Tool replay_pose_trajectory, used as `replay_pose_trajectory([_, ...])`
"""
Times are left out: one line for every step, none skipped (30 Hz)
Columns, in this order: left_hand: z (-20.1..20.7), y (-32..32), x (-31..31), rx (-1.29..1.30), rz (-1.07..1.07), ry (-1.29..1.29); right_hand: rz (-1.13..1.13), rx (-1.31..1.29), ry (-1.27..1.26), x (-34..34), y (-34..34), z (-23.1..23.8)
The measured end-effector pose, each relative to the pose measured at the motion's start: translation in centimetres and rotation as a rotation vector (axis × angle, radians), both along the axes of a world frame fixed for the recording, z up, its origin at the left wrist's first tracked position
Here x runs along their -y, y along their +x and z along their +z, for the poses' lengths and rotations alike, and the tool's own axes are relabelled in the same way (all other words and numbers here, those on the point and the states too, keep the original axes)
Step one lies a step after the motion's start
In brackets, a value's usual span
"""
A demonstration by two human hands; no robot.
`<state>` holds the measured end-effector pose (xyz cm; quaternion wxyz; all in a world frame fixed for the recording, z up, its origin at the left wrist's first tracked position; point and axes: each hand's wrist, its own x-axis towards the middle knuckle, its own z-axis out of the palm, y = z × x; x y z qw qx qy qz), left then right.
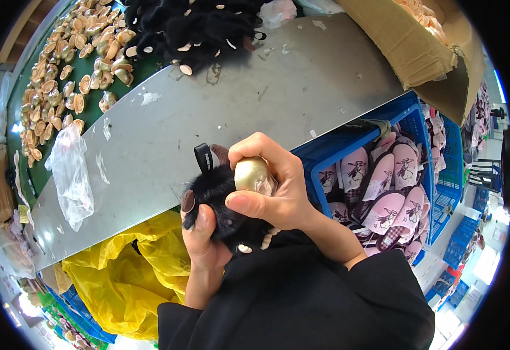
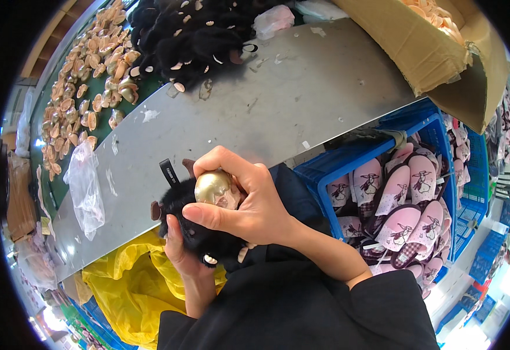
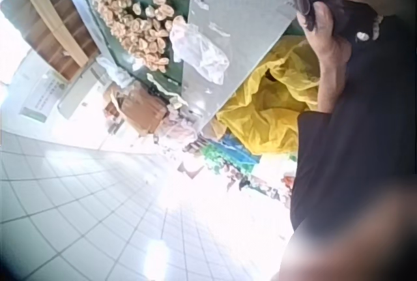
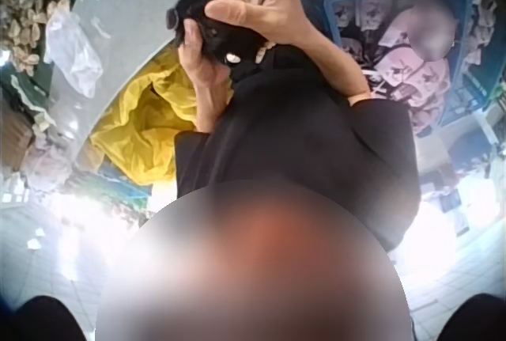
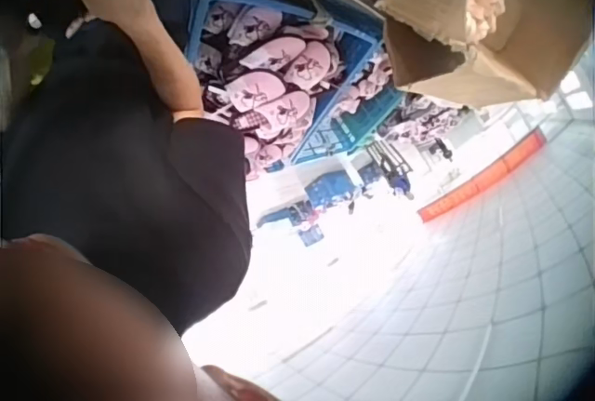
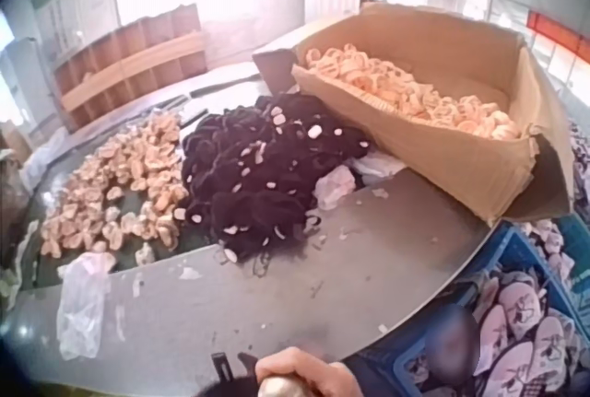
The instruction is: The person assembles slippers by inserting beige plastic footbeds into black fuzzy slipper uppers. They repeatedly pick up a footbed from a cardboard box, press it into the upper, and place the completed slipper on the table. The process continues throughout the clip.
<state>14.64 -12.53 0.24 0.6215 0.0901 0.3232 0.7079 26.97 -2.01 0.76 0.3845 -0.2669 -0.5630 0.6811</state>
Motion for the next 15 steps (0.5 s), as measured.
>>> replay_pose_trajectory([0.3,0.1,-0.1,0.046,0.013,-0.008,-0.023,-0.006,0.007,-0.1,0.0,-0.1])
replay_pose_trajectory([0.5,0.3,-0.2,0.092,0.027,-0.016,-0.045,-0.012,0.014,-0.1,-0.1,-0.3])
replay_pose_trajectory([0.6,0.4,-0.3,0.139,0.040,-0.025,-0.067,-0.018,0.021,-0.1,-0.1,-0.5])
replay_pose_trajectory([0.6,0.6,-0.5,0.118,0.045,-0.037,-0.081,0.006,0.003,-0.2,-0.2,-0.5])
replay_pose_trajectory([0.5,0.8,-0.6,0.097,0.051,-0.051,-0.094,0.029,-0.016,-0.2,-0.2,-0.5])
replay_pose_trajectory([0.4,0.7,-0.7,0.083,0.031,-0.044,-0.107,0.053,-0.034,-0.2,-0.3,-0.4])
replay_pose_trajectory([0.1,0.6,-0.8,0.072,0.004,-0.038,-0.161,0.074,0.098,-0.4,-0.3,-0.7])
replay_pose_trajectory([-0.1,0.3,-0.7,0.009,-0.045,-0.006,-0.214,0.095,0.230,-0.5,-0.4,-1.1])
replay_pose_trajectory([-0.2,-0.2,-0.5,-0.055,-0.094,0.026,-0.266,0.115,0.362,-0.6,-0.5,-1.3])
replay_pose_trajectory([-0.2,-0.6,-0.3,-0.122,-0.170,0.086,-0.269,0.118,0.366,-0.5,-0.6,-1.2])
replay_pose_trajectory([-0.2,-0.7,-0.4,-0.151,-0.165,0.059,-0.264,0.142,0.353,-0.5,-0.7,-1.2])
replay_pose_trajectory([-0.1,-0.8,-0.5,-0.181,-0.159,0.033,-0.259,0.166,0.339,-0.5,-0.7,-1.3])
replay_pose_trajectory([0.0,-0.9,-0.8,-0.211,-0.154,0.006,-0.254,0.190,0.326,-0.5,-0.7,-1.4])
replay_pose_trajectory([1.3,0.0,-1.7,-0.215,-0.063,-0.073,-0.245,0.184,0.364,-0.4,-0.9,-1.8])
replay_pose_trajectory([2.1,0.2,-2.3,-0.186,-0.046,-0.129,-0.224,0.155,0.314,-0.3,-0.7,-1.9])
